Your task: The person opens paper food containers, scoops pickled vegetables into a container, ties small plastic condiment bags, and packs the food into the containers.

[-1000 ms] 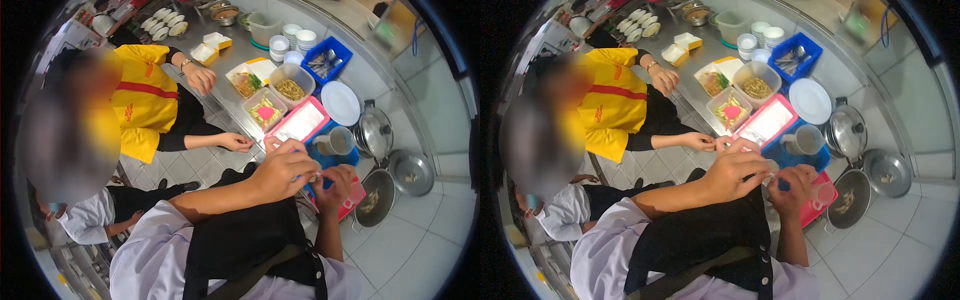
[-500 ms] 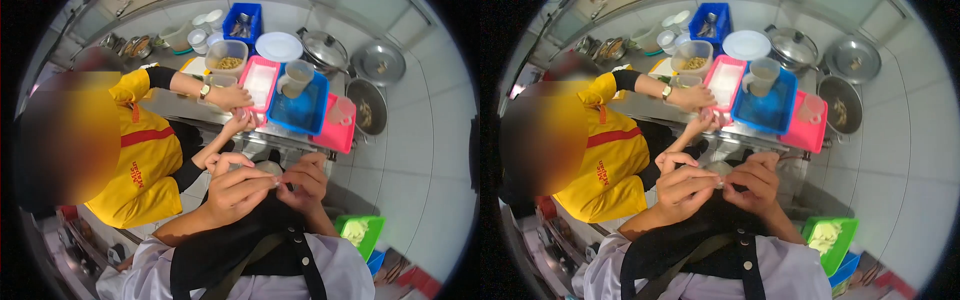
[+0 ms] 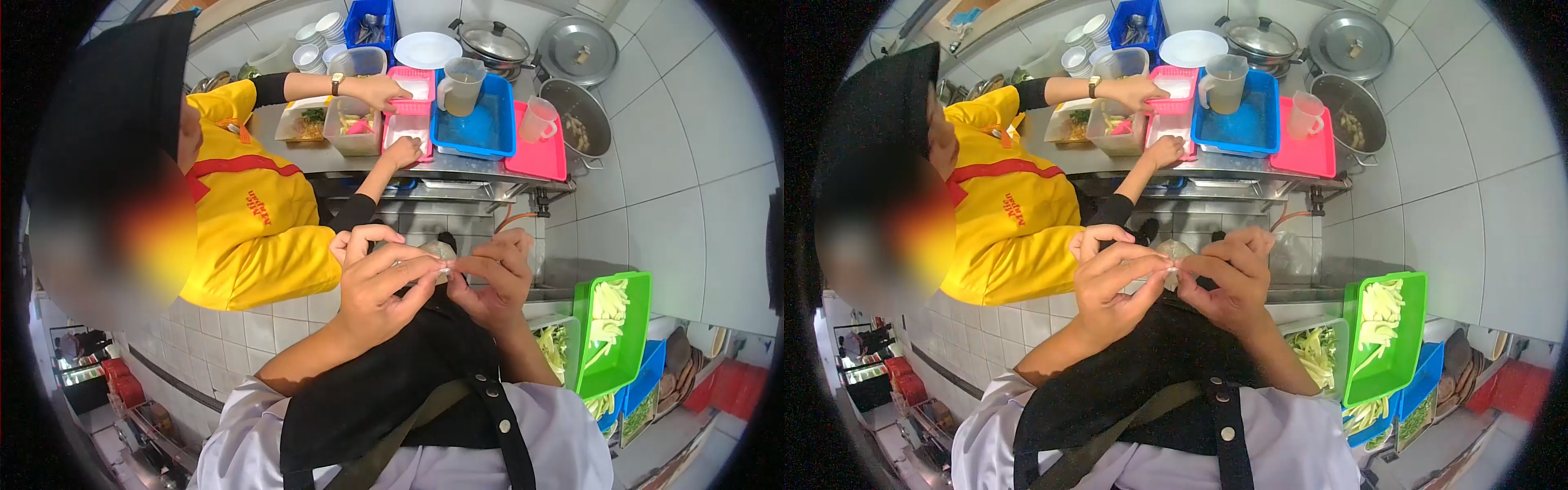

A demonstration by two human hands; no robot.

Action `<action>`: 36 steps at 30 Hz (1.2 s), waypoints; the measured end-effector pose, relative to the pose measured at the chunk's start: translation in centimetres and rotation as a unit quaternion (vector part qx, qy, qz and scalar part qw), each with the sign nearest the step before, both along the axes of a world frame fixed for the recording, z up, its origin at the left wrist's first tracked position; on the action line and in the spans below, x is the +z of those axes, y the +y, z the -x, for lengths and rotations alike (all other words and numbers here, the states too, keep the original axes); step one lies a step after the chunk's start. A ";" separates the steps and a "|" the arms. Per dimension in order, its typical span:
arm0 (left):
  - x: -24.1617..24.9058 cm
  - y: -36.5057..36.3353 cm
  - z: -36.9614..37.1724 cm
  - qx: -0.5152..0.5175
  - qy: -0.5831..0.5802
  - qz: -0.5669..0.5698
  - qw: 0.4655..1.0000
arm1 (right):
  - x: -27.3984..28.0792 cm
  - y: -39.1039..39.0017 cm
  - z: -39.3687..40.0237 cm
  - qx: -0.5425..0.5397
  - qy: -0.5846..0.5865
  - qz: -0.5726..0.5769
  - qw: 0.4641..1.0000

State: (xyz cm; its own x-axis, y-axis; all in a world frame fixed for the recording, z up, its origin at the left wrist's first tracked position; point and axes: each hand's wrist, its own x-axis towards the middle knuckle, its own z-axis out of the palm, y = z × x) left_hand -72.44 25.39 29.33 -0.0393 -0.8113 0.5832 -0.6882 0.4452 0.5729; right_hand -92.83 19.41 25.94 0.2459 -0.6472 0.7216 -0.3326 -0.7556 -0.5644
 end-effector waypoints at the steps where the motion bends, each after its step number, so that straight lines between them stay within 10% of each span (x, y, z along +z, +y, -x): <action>1: 0.0 0.4 0.1 0.002 0.000 0.000 1.000 | 0.1 0.5 0.0 -0.001 0.000 0.004 1.000; 36: -0.4 0.7 2.4 0.012 0.014 -0.014 1.000 | -0.3 1.8 1.6 -0.024 0.006 -0.005 1.000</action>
State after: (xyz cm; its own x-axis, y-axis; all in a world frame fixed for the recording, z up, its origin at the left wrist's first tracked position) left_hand -74.80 26.05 28.93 -0.0043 -0.8281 0.5606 -0.6821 0.4124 0.6039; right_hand -94.40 21.16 25.65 0.2237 -0.6657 0.7119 -0.3751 -0.7330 -0.5675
